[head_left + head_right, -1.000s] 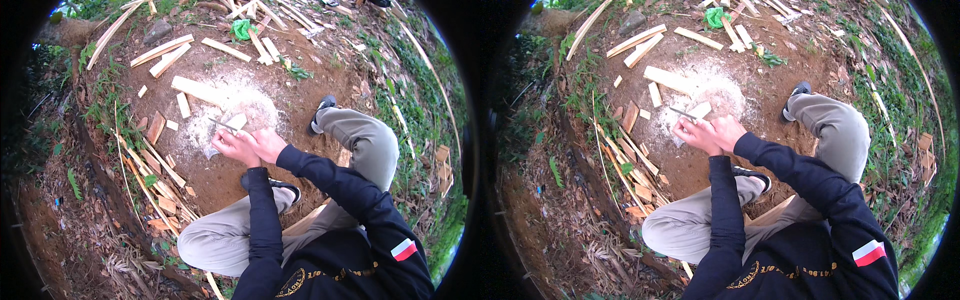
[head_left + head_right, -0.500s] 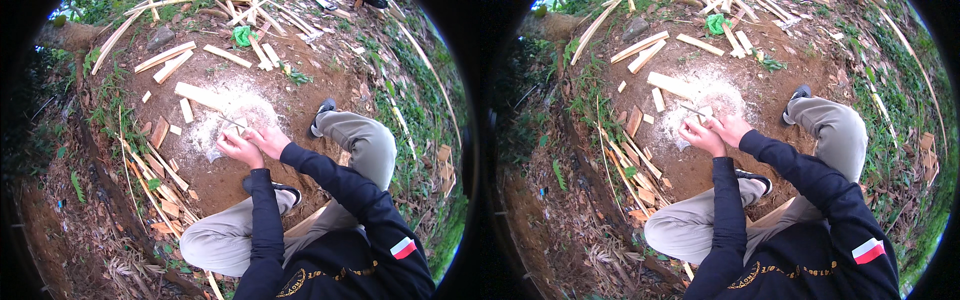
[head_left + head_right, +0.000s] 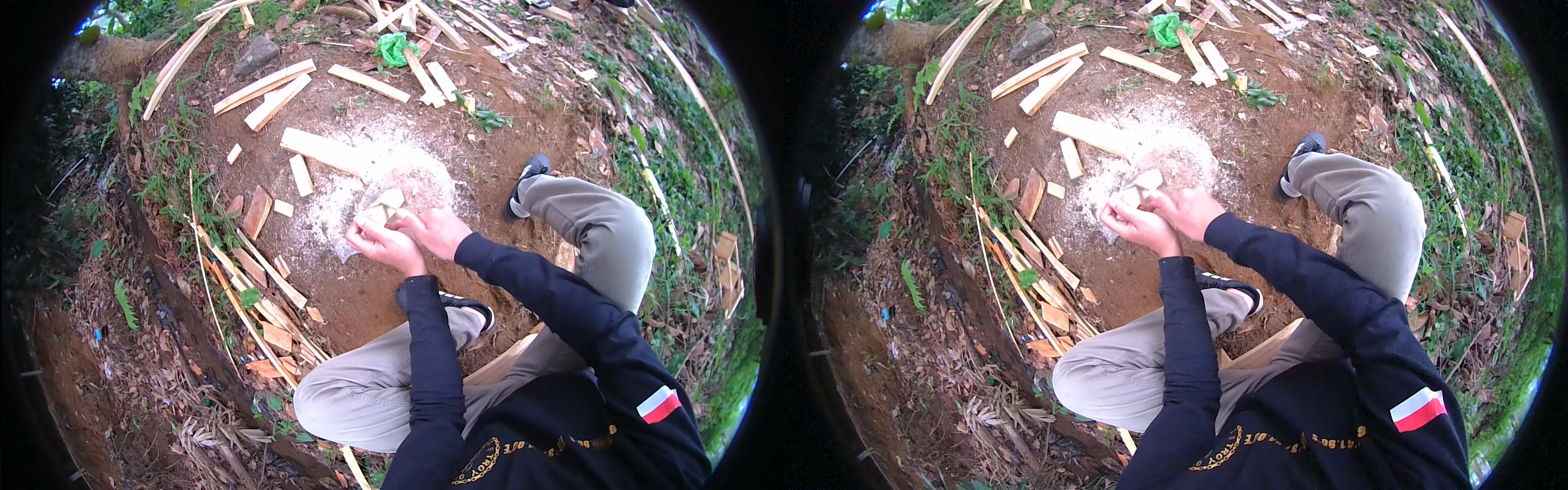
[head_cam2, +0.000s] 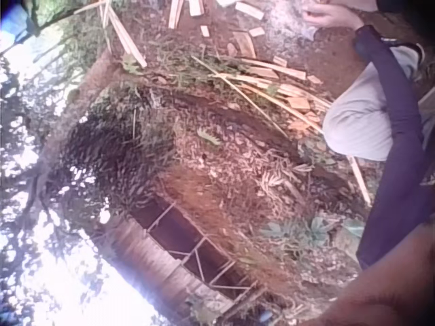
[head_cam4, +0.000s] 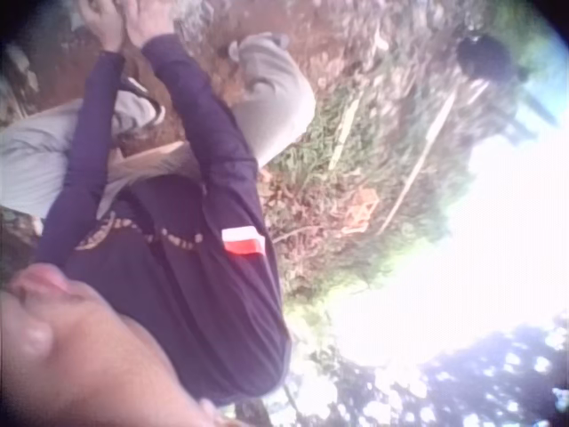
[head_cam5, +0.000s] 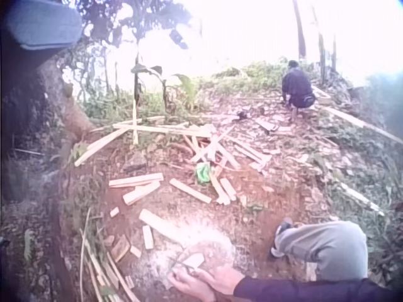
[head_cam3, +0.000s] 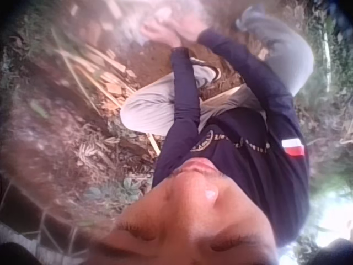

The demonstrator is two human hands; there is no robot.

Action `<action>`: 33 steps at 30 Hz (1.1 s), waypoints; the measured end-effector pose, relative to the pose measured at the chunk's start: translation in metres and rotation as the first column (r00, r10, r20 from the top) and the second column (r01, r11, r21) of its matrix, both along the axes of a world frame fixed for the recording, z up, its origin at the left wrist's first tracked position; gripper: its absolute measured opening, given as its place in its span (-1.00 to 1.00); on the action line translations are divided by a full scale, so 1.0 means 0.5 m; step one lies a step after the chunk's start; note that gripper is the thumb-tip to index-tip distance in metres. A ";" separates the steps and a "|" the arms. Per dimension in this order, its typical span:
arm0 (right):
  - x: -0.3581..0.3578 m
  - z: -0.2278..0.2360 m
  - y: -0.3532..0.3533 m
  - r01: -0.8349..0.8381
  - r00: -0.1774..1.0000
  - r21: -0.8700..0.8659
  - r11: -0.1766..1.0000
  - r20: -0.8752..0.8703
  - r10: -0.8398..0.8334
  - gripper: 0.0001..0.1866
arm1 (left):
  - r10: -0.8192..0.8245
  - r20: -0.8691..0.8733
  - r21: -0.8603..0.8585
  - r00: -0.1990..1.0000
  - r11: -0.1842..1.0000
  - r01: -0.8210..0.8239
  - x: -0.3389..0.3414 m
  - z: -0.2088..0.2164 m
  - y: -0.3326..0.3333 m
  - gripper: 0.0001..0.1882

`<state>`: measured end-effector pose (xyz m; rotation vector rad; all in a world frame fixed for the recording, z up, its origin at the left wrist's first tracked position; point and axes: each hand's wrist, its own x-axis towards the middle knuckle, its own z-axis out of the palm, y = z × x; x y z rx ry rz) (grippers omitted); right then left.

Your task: The person sits on the ground and uses a knife to carve a small rectangular piece of wood. They repeatedly shave thin layers from the wood's surface, creating wood shavings that accumulate on the ground. The person rotates the wood to work on different sides.

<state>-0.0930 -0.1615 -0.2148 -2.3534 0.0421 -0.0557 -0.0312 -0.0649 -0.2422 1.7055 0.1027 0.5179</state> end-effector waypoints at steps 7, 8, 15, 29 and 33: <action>0.016 -0.006 0.008 -0.001 0.991 -0.018 1.000 0.137 0.003 -0.72 | -0.008 0.068 0.092 0.998 0.996 0.002 0.001 0.003 -0.015 -0.74; 0.013 -0.011 0.003 0.006 0.992 -0.062 0.998 0.129 0.002 -0.72 | -0.018 0.007 -0.028 1.000 0.999 0.018 -0.005 0.012 -0.021 -0.74; 0.013 0.018 -0.016 -0.065 0.996 0.069 0.996 0.062 0.061 -0.71 | -0.011 -0.054 -0.041 0.998 0.999 0.009 -0.014 0.040 -0.027 -0.72; 0.004 0.017 0.015 -0.045 0.979 0.018 0.999 0.199 0.041 -0.70 | -0.019 -0.075 -0.053 0.997 0.998 0.015 -0.004 0.012 -0.007 -0.71; 0.005 0.019 0.016 -0.037 0.982 -0.051 0.998 0.184 0.046 -0.70 | -0.028 -0.075 -0.119 0.997 0.993 0.019 -0.003 0.014 -0.007 -0.71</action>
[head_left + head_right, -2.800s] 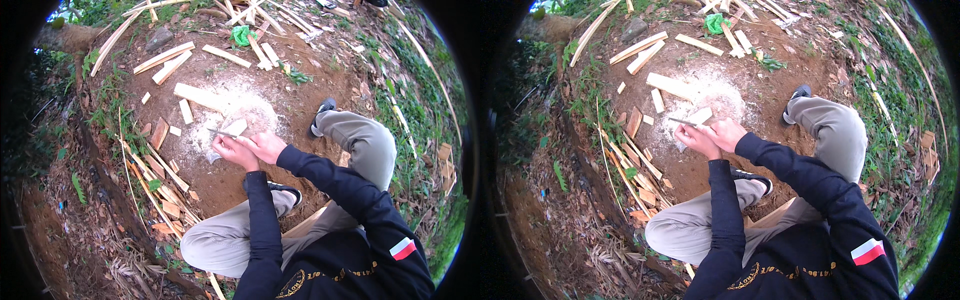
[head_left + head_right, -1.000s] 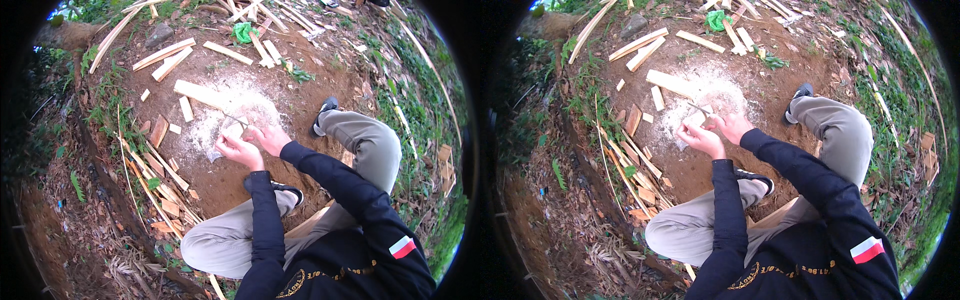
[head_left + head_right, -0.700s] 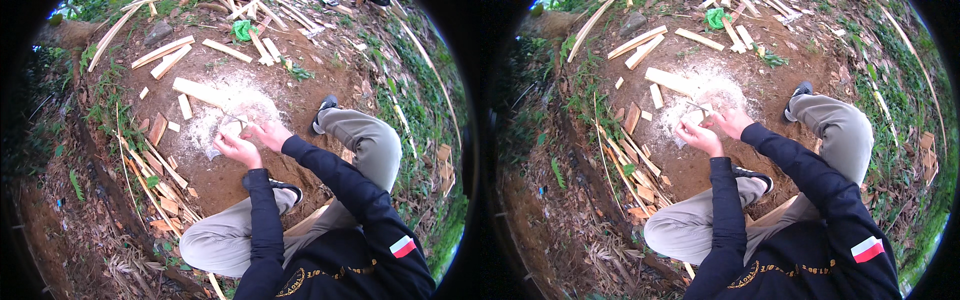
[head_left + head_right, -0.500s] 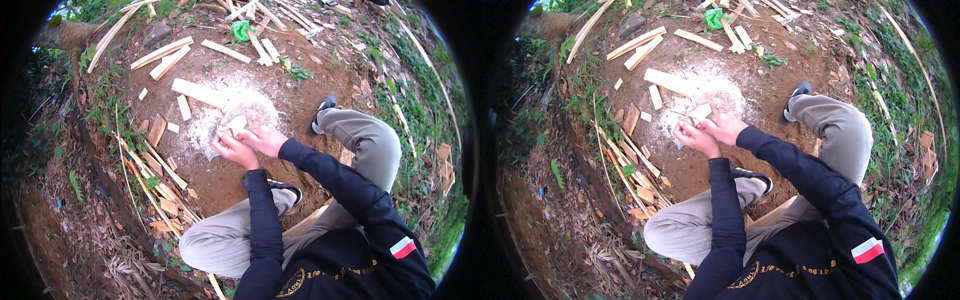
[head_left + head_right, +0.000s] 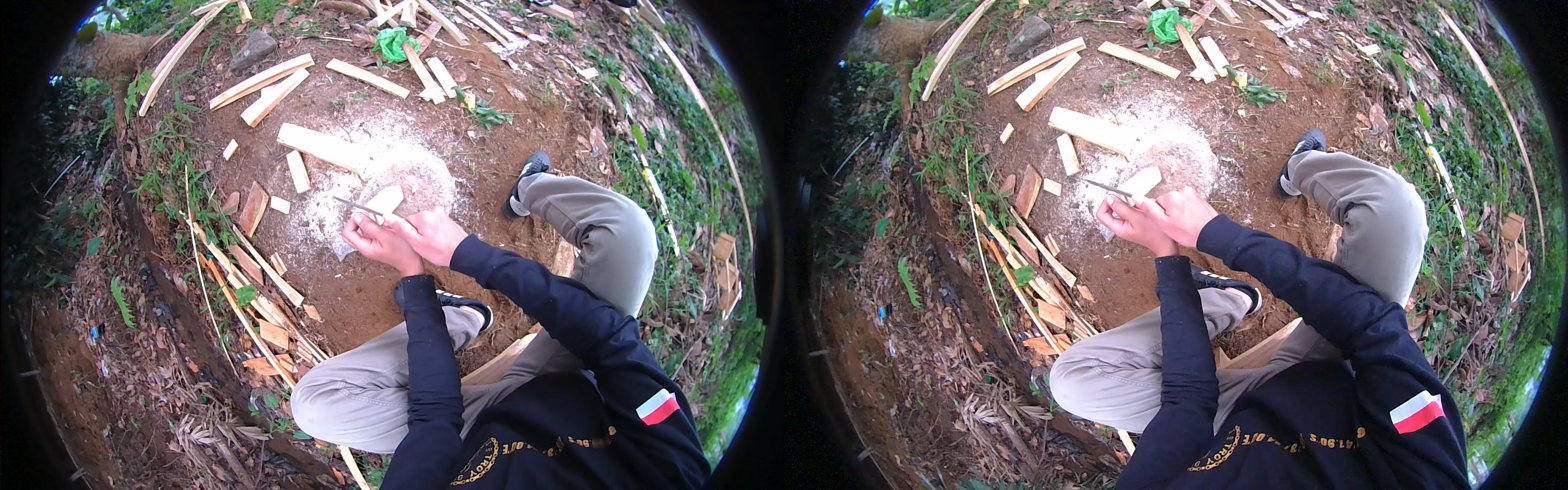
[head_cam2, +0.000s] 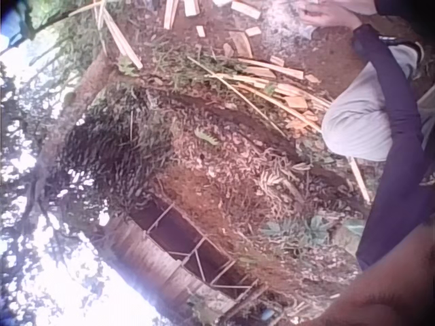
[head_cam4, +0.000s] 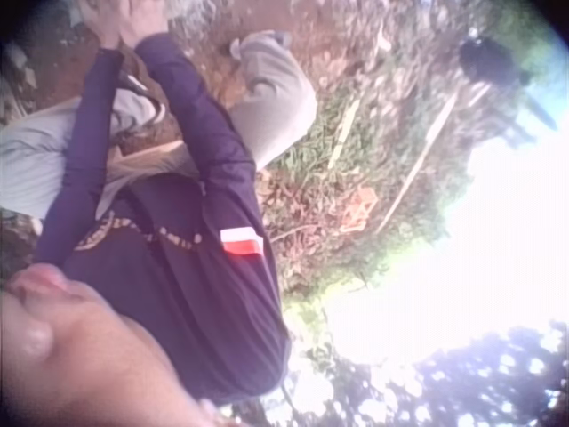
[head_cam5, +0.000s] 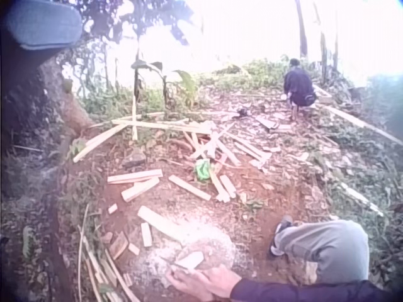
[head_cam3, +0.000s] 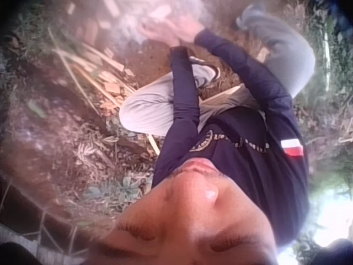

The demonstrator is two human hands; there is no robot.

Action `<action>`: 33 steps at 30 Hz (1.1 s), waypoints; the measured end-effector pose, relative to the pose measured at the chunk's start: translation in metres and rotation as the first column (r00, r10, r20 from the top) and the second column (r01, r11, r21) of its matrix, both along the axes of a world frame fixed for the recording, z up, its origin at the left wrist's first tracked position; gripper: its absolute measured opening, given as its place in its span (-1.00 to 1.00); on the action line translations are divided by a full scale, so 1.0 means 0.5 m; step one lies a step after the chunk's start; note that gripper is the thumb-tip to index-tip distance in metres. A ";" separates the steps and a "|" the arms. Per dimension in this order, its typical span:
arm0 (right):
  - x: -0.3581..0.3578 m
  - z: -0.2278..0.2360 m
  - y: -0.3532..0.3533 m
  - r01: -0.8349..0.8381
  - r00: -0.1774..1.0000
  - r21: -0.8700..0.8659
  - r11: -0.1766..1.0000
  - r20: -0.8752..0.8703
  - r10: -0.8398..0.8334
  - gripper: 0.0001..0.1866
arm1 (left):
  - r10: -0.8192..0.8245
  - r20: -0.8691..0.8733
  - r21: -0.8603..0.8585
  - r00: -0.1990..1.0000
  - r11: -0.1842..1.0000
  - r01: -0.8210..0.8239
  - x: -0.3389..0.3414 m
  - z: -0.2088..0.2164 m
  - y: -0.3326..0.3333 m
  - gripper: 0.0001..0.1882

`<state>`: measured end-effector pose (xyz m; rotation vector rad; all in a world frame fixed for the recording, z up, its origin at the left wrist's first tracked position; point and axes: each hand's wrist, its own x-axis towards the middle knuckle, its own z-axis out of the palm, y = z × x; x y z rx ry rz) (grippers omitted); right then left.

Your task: The person sits on the ground and uses a knife to carve a small rectangular piece of wood. They repeatedly shave thin layers from the wood's surface, creating wood shavings that accumulate on the ground. The person rotates the wood to work on different sides.

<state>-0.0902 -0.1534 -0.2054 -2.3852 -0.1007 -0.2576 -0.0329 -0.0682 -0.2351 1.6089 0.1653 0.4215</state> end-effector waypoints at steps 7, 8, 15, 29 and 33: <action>0.010 -0.017 -0.017 -0.004 0.991 -0.069 0.998 -0.133 -0.005 -0.68 | -0.047 -0.033 -0.158 0.998 0.987 0.041 -0.005 0.002 0.003 -0.74; 0.008 -0.028 -0.022 0.013 0.986 -0.127 0.992 -0.161 -0.033 -0.67 | -0.079 -0.047 -0.268 0.996 0.961 0.064 -0.009 0.009 -0.001 -0.75; 0.006 -0.052 -0.040 0.247 0.952 0.166 0.955 -0.225 -0.207 -0.67 | -0.103 0.077 -0.103 0.992 0.988 0.111 -0.014 0.036 -0.043 -0.75; 0.005 -0.014 -0.022 -0.015 0.997 0.011 1.000 -0.074 0.016 -0.69 | -0.028 0.082 0.114 0.996 0.993 0.019 -0.011 0.014 -0.010 -0.74; 0.008 -0.096 -0.076 0.234 0.945 -0.077 0.969 -0.216 -0.245 -0.67 | -0.107 -0.013 -0.229 0.994 0.968 0.102 -0.010 0.040 -0.044 -0.76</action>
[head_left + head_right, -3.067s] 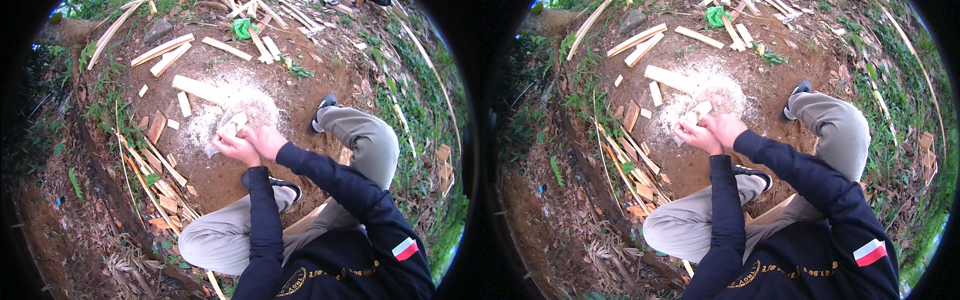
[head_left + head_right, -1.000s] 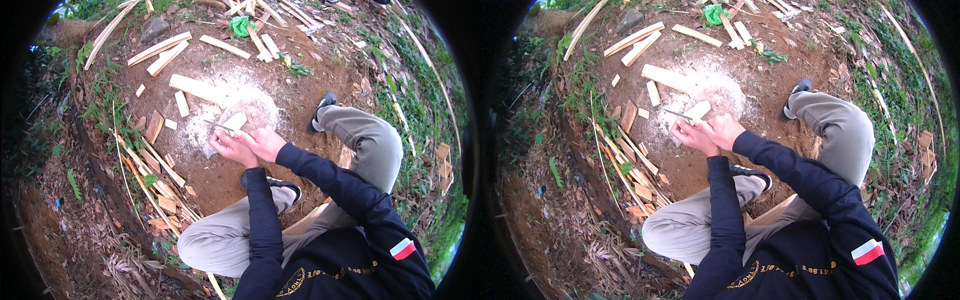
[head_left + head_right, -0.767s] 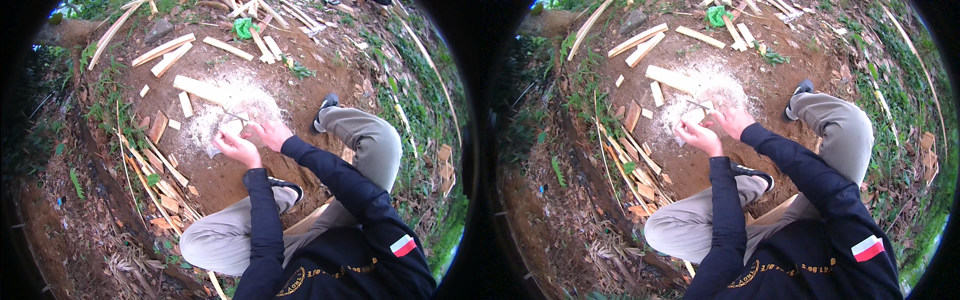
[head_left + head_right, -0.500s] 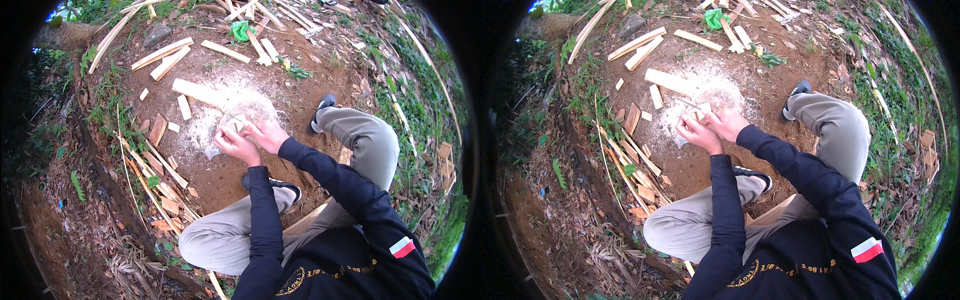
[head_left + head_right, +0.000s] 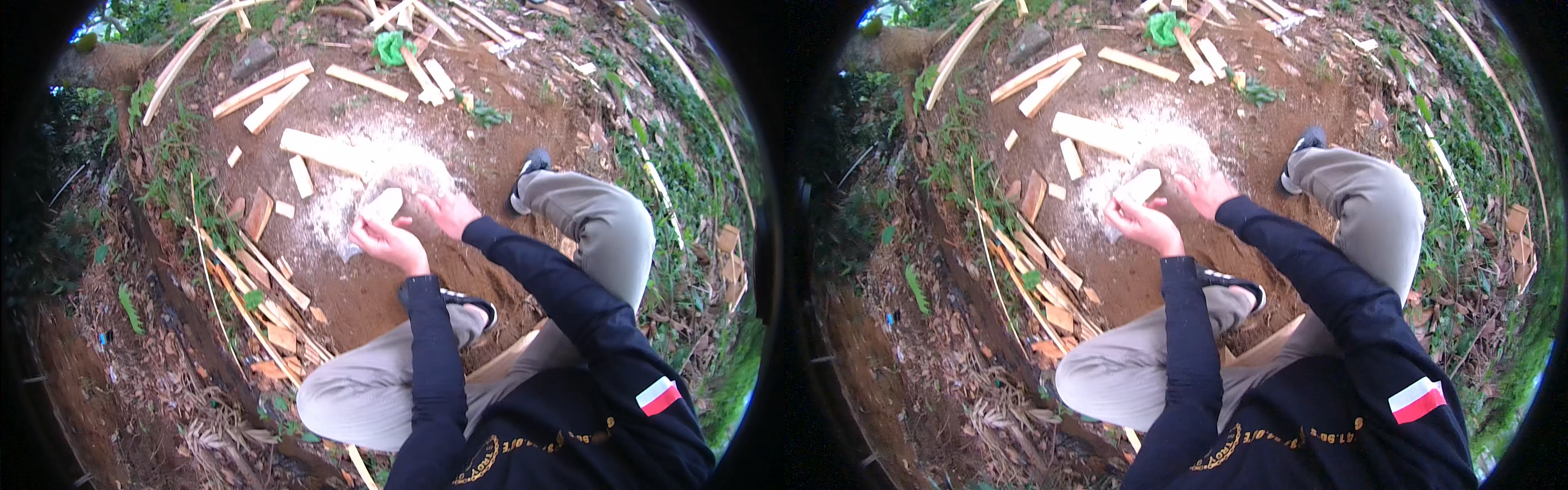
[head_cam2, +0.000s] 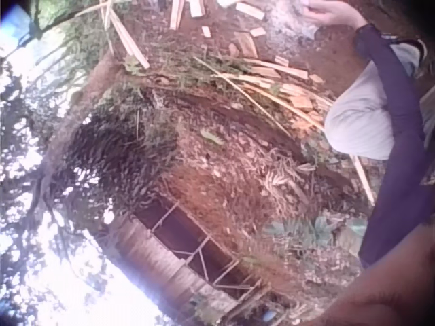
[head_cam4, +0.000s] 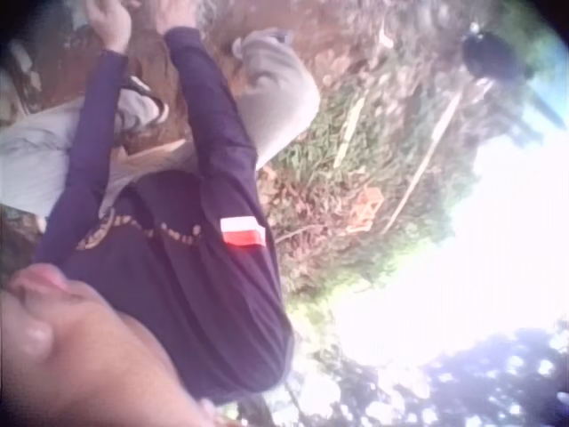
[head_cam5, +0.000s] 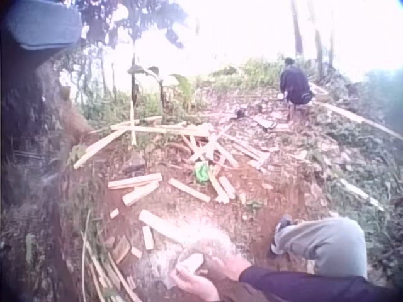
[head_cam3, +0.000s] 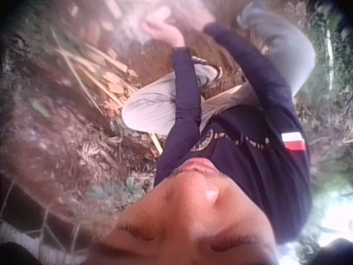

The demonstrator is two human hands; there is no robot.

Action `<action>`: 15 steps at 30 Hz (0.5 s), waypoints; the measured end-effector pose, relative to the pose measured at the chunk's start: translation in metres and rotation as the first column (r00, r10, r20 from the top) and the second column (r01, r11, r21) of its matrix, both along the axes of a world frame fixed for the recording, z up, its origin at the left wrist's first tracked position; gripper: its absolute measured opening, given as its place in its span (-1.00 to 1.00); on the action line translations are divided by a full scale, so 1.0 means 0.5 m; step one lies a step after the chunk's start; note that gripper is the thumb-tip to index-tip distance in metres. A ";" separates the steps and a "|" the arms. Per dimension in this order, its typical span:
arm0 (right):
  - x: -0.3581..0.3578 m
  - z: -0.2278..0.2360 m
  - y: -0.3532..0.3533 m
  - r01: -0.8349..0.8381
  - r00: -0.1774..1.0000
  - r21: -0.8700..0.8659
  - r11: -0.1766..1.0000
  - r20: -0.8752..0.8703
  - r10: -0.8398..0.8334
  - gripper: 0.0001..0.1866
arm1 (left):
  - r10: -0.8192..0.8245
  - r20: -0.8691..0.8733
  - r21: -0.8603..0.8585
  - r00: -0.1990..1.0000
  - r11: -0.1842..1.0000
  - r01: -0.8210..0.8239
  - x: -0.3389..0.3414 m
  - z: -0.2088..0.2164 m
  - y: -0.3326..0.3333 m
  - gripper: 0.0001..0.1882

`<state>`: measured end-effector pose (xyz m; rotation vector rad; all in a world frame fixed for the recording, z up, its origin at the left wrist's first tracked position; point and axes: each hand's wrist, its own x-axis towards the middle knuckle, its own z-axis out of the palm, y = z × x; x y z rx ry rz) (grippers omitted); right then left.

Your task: The person sits on the ground and uses a knife to carve a small rectangular piece of wood. They repeatedly shave thin layers from the wood's surface, creating wood shavings that accumulate on the ground. The person rotates the wood to work on different sides.

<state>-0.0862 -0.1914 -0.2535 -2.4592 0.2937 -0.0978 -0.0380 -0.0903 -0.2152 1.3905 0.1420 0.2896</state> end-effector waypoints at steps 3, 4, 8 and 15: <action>-0.001 -0.011 0.016 0.063 0.998 0.102 0.993 0.005 -0.064 -0.56 | 0.042 0.040 0.048 0.998 0.998 -0.043 0.009 -0.020 0.015 -0.74; -0.010 -0.009 0.019 0.055 0.998 0.162 0.985 -0.008 -0.055 -0.55 | 0.037 0.024 0.049 0.999 0.998 -0.038 0.005 -0.031 0.017 -0.74; -0.001 0.135 0.038 -0.064 0.997 0.335 0.940 -0.023 0.076 -0.58 | 0.070 0.080 0.222 0.994 0.971 -0.086 0.019 -0.041 0.048 -0.74; -0.010 0.124 0.062 -0.171 0.985 0.276 0.946 0.034 0.169 -0.62 | 0.091 0.075 0.270 0.993 0.957 -0.108 0.010 -0.035 0.048 -0.74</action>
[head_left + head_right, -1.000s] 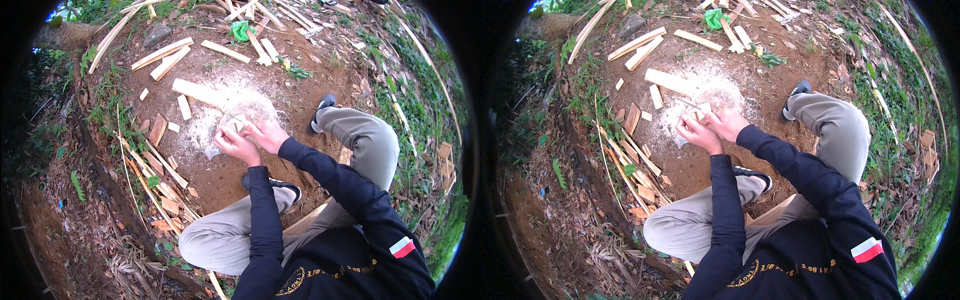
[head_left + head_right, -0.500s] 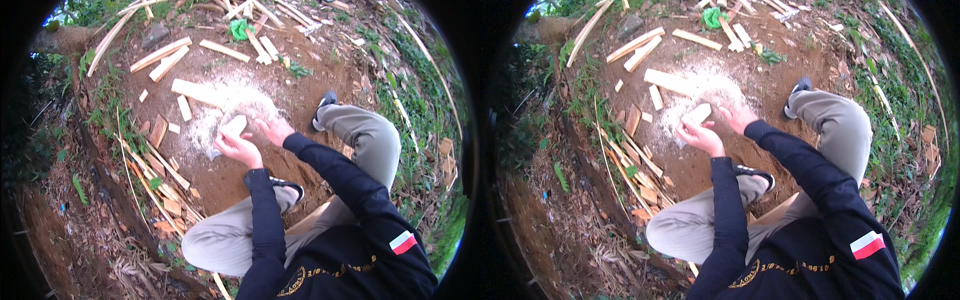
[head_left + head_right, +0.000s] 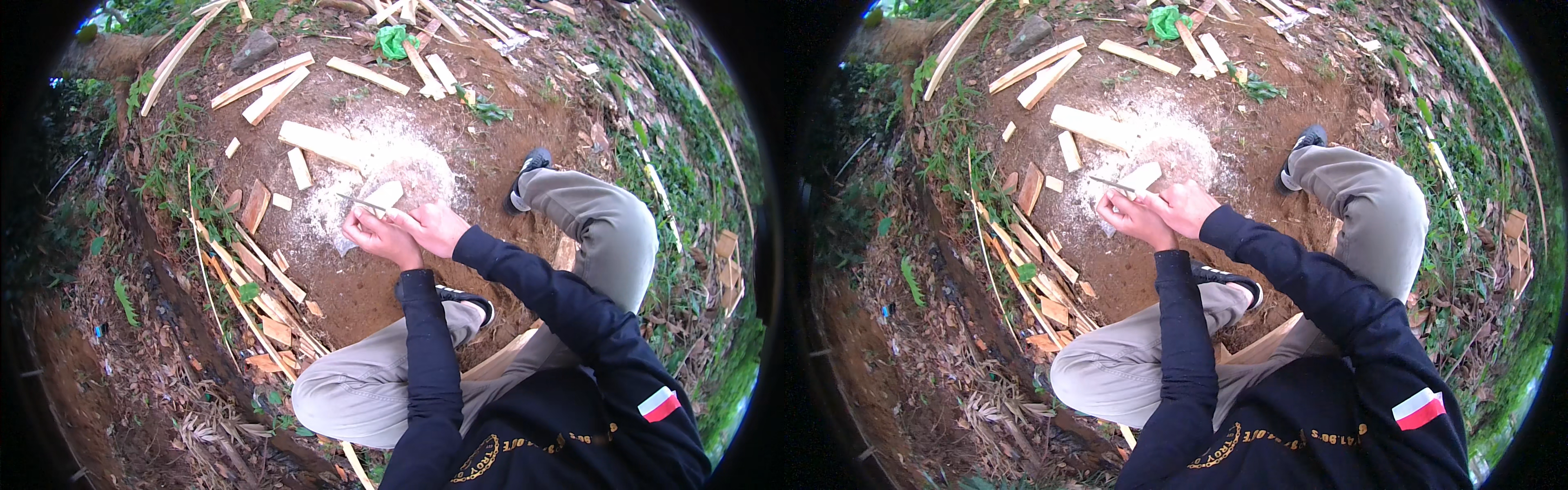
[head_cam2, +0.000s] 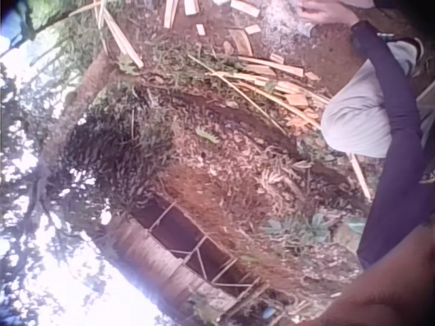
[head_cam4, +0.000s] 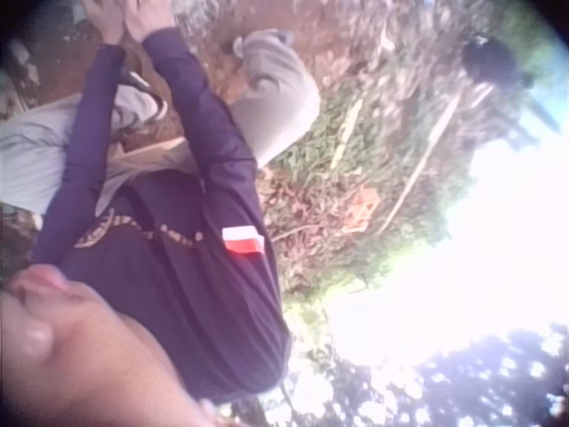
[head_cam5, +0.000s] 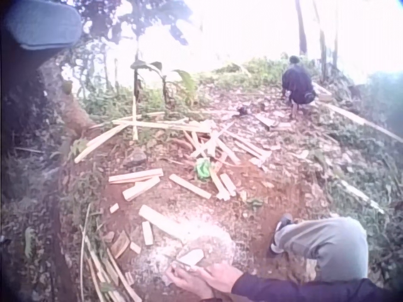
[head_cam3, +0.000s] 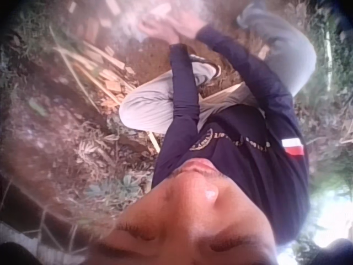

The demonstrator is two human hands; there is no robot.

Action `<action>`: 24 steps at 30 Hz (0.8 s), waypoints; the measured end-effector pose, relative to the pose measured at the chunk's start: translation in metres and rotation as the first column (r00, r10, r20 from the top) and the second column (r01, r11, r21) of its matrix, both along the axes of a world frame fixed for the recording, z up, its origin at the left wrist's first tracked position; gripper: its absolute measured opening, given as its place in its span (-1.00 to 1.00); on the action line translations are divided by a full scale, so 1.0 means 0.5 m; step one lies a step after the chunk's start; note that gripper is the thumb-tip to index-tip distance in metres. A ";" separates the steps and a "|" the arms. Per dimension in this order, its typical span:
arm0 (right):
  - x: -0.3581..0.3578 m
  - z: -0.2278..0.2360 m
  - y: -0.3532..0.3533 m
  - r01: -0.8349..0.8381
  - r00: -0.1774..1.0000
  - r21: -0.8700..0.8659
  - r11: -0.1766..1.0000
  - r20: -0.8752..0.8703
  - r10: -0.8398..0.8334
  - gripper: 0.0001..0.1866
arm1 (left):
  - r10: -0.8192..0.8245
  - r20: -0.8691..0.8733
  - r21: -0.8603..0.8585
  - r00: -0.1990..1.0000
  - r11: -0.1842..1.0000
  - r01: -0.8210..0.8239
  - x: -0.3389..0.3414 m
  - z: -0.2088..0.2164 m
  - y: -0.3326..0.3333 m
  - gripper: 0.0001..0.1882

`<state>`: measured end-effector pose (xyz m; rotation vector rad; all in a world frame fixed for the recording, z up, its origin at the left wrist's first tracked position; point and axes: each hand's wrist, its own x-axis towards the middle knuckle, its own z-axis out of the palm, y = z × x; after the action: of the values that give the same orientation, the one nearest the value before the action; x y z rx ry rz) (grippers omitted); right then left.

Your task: The person sits on the ground and uses a knife to carve a small rectangular piece of wood. They repeatedly shave thin layers from the wood's surface, creating wood shavings that accumulate on the ground. The person rotates the wood to work on different sides.

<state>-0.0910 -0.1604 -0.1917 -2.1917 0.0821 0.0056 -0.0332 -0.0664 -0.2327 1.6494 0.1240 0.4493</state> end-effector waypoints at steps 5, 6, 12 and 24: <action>0.013 -0.092 -0.041 0.082 0.995 -0.275 0.958 0.072 -0.064 -0.57 | -0.075 -0.050 -0.191 0.996 0.979 0.064 -0.011 0.032 -0.029 -0.77; 0.015 -0.100 -0.039 0.079 0.989 -0.387 0.919 0.144 -0.024 -0.60 | -0.097 0.014 -0.086 0.995 0.992 0.097 -0.008 0.019 -0.034 -0.77; 0.020 -0.090 -0.042 0.185 0.973 -0.091 0.979 -0.126 -0.196 -0.59 | -0.100 -0.007 -0.074 0.995 0.992 0.099 -0.008 0.022 -0.053 -0.74; 0.004 -0.033 -0.028 -0.025 0.991 -0.137 0.990 0.128 0.043 -0.74 | -0.056 0.057 -0.093 0.997 0.994 0.062 -0.004 0.007 -0.029 -0.71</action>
<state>-0.0892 -0.1746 -0.2082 -2.3225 -0.0296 -0.1284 -0.0354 -0.0808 -0.2293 1.5427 0.0548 0.4368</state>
